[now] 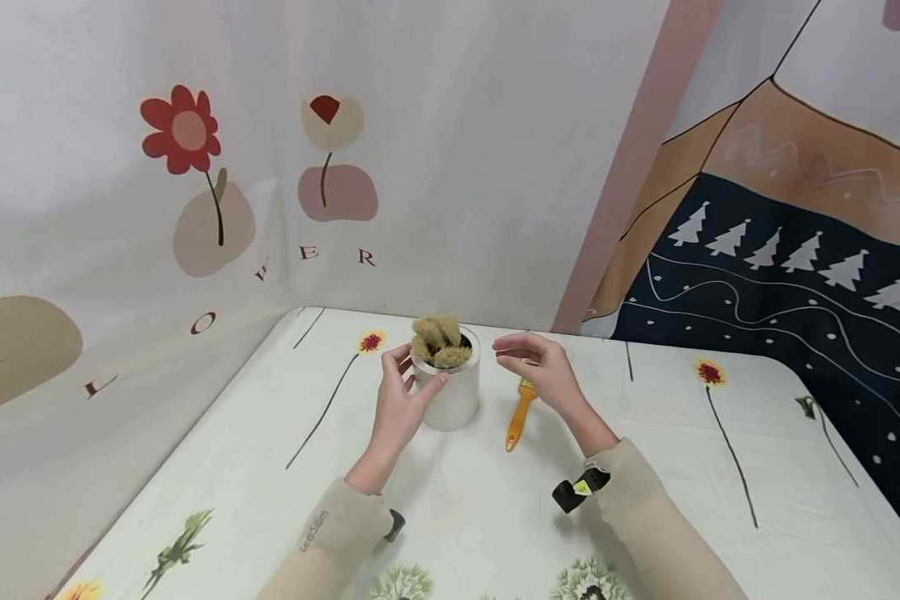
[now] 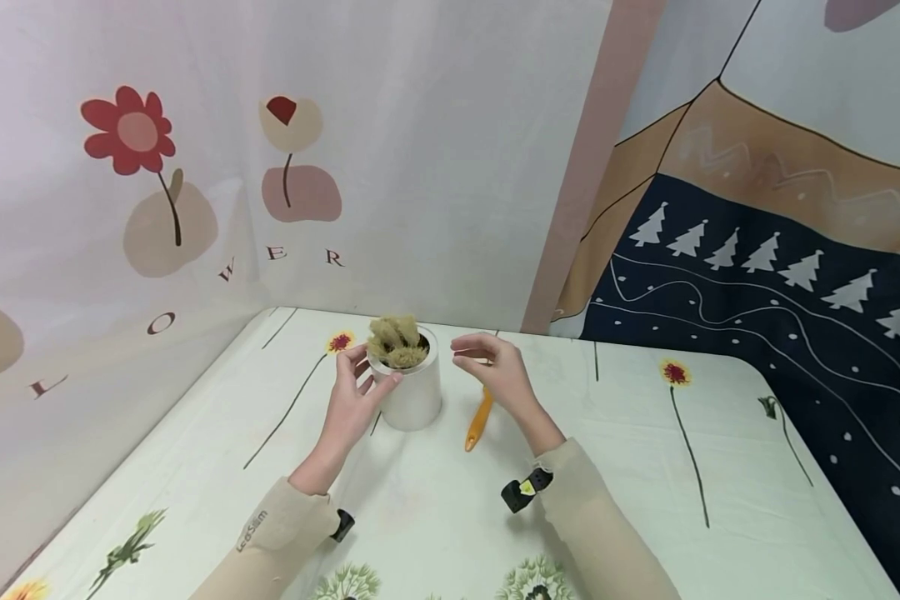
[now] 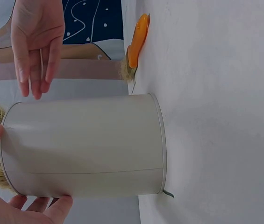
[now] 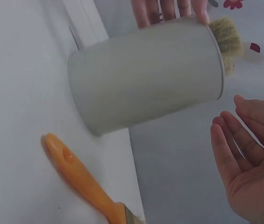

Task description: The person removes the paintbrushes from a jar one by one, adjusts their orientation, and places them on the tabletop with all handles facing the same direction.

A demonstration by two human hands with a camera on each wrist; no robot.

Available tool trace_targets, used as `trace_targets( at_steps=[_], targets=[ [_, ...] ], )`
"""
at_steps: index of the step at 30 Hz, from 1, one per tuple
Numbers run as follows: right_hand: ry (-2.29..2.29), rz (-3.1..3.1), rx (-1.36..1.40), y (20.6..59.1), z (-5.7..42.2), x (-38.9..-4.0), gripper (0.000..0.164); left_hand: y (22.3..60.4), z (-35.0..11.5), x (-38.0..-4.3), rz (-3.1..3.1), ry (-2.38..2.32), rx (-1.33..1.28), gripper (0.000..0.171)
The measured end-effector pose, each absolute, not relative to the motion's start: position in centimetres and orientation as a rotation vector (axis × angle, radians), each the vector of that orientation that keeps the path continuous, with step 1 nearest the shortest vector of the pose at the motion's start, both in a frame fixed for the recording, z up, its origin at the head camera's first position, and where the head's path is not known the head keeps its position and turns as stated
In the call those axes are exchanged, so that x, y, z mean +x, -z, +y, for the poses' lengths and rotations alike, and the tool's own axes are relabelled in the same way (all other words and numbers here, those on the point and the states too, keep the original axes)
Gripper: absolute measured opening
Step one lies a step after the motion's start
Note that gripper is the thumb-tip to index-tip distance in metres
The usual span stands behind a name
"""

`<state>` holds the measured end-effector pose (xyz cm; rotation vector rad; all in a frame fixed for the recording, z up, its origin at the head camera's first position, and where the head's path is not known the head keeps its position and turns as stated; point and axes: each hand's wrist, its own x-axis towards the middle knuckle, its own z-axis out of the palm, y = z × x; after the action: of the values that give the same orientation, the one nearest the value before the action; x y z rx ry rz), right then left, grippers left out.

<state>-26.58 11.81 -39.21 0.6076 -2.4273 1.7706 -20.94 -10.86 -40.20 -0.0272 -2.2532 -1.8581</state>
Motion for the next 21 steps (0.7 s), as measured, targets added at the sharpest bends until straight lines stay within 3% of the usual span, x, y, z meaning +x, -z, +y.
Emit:
trace_targets(
  at_steps=[21],
  targets=[
    [-1.842, -2.318, 0.87, 37.3, 8.6, -24.8, 0.034, 40.2, -10.9, -20.9, -2.258, 1.846, -0.042, 0.073]
  ],
)
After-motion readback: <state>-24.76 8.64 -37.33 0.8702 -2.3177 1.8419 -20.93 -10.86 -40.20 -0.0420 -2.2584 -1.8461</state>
